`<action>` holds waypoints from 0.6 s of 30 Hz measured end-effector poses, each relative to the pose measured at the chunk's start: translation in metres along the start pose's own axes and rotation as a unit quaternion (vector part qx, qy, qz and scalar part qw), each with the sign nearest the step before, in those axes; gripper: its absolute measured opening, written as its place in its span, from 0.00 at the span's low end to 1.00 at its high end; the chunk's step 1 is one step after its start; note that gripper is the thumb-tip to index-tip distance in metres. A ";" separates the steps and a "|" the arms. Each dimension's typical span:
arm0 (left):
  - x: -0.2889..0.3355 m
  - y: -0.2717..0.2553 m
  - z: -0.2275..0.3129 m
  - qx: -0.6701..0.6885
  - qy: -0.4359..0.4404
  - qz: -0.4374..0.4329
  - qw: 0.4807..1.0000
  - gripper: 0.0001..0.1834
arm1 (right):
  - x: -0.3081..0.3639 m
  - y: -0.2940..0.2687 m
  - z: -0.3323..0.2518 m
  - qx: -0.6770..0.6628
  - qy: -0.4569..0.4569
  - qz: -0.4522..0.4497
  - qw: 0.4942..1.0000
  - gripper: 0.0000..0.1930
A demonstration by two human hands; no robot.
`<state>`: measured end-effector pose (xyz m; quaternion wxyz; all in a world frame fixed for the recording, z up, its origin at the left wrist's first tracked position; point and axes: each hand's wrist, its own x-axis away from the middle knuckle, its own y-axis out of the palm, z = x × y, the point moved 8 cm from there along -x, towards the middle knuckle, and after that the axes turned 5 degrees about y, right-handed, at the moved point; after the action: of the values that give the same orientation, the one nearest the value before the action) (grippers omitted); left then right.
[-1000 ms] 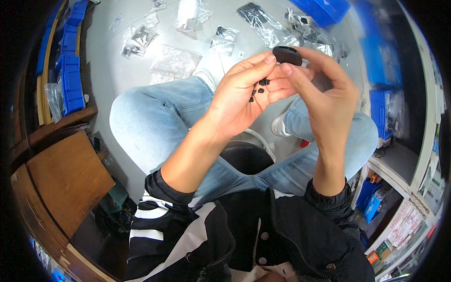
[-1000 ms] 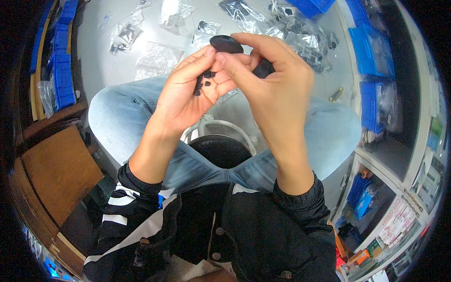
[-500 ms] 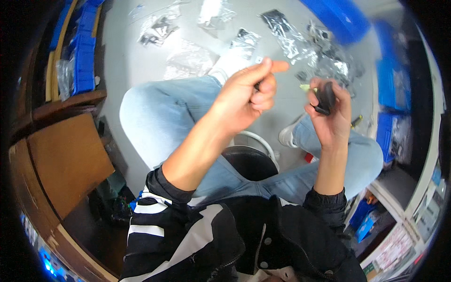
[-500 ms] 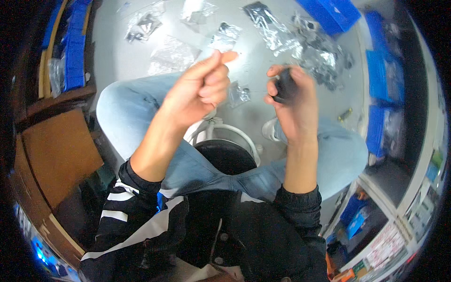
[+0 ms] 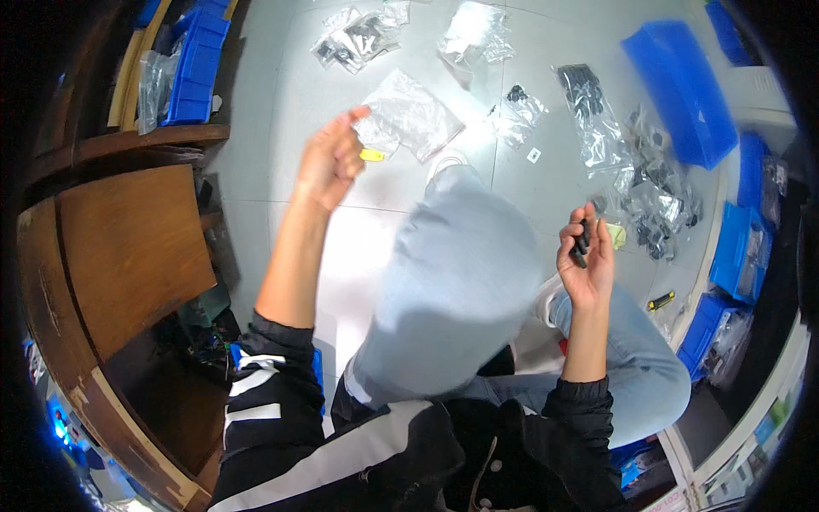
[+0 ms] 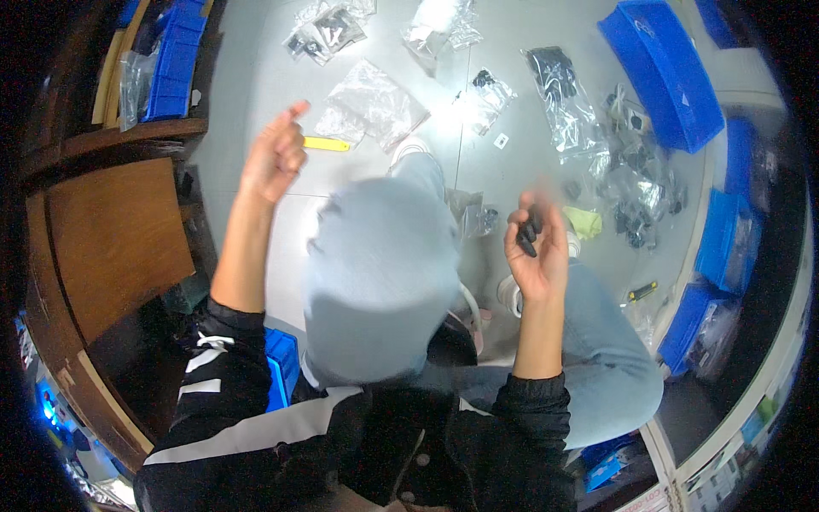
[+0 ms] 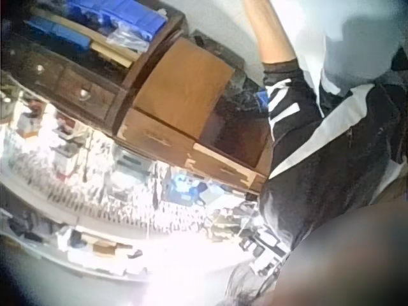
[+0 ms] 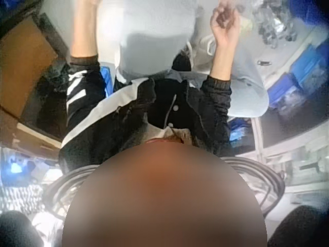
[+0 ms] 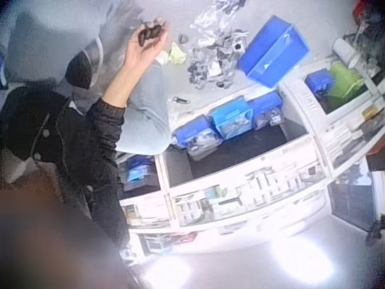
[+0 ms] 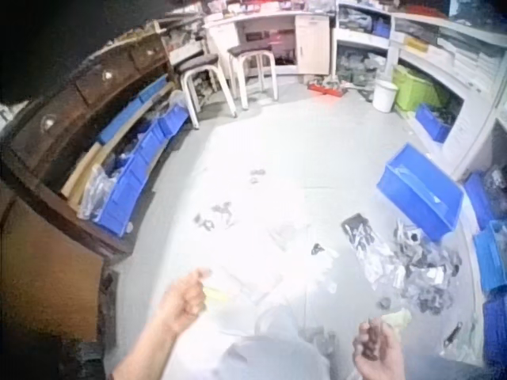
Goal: The person sits cross-legged on a chair and assembles small black electronic components. They open plastic bags, remove small black parts, and insert them into larger black housings. The person handles multiple units one at a time, placing finished assemblies on the floor.
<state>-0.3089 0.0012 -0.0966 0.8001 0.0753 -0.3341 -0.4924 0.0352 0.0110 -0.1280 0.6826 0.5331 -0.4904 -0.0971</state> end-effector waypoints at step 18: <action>-0.127 0.043 -0.188 0.187 -0.226 -0.060 0.954 0.13 | -0.130 -0.212 -0.063 0.462 -0.076 0.360 0.807 0.11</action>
<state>-0.1996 0.0899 -0.2793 0.6442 0.1303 -0.5872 -0.4725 0.1016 0.0485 -0.3730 0.3028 0.5617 -0.6842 0.3530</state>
